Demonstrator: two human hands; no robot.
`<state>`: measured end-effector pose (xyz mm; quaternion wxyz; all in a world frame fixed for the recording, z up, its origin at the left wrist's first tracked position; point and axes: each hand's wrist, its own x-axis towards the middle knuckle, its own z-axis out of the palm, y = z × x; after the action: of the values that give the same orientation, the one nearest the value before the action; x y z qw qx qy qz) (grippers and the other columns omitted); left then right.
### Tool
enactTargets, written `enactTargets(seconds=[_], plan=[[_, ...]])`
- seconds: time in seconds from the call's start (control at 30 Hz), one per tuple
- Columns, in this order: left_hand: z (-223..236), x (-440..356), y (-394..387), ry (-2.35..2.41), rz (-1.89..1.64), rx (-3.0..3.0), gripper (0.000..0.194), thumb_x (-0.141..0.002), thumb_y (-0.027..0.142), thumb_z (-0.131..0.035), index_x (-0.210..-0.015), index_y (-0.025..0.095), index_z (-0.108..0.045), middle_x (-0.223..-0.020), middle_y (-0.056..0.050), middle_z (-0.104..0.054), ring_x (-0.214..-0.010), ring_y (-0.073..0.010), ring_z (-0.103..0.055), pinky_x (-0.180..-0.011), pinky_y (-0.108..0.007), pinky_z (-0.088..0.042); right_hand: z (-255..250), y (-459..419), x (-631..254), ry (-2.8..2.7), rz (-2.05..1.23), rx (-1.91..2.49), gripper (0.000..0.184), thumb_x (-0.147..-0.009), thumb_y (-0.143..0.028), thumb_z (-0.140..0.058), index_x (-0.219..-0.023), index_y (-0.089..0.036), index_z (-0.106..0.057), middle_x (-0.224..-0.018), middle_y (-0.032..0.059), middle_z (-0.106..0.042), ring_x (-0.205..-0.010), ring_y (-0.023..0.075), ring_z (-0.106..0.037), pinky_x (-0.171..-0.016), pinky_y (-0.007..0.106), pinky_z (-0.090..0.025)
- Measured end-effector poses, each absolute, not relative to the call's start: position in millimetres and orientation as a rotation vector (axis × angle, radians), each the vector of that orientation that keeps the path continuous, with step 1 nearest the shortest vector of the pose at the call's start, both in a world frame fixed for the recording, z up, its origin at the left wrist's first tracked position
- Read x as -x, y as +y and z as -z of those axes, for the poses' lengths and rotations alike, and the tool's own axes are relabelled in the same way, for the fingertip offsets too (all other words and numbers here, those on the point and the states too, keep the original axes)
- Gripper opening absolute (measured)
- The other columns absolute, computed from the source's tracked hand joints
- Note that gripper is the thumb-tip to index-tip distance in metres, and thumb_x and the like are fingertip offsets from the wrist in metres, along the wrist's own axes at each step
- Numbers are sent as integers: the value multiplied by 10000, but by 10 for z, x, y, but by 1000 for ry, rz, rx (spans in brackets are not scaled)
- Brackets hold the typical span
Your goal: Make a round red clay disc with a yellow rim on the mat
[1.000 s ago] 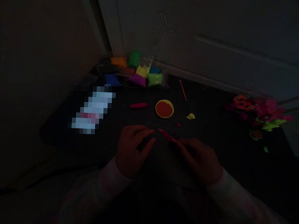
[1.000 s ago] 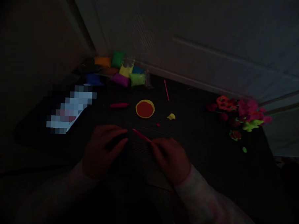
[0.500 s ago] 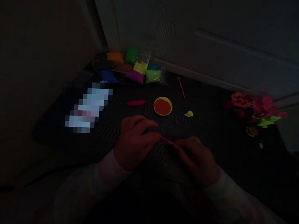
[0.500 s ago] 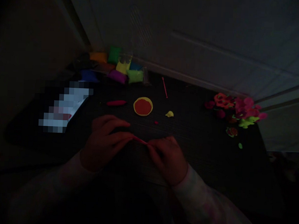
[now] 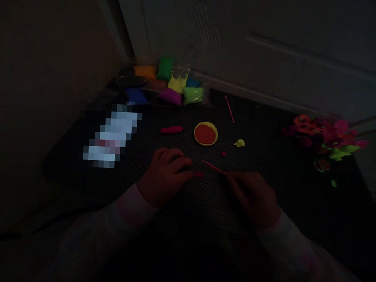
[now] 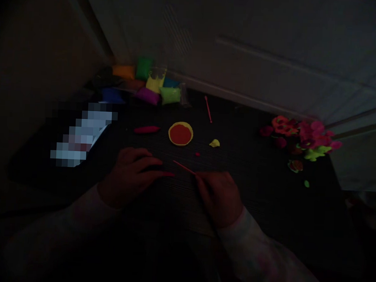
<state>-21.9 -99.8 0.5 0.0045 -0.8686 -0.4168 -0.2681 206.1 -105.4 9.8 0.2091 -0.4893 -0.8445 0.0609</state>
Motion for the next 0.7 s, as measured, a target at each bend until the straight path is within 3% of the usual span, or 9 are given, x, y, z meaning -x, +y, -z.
enactTargets(seconds=[0.3,0.7], plan=[[-30,344,-1082,-1490,820,2810,165,-774,227,-523,-887,241,-643,-983,-20,-618,-935,-210,-455,-789,-389,-376,-94,-1033,-2047,-2654,244,991,198,-787,-120,-481,-939,-140,-608,-758,36,-657,-612,143,-542,-584,298,-375],[-5,310,-1034,-1595,890,2707,229,-775,159,-498,-964,211,-616,-951,-34,-622,-908,-198,-456,-774,-373,-386,-102,-957,-2008,-2688,-96,1082,277,-843,-191,-386,-1033,-159,-584,-791,68,-615,-672,140,-538,-580,266,-457]])
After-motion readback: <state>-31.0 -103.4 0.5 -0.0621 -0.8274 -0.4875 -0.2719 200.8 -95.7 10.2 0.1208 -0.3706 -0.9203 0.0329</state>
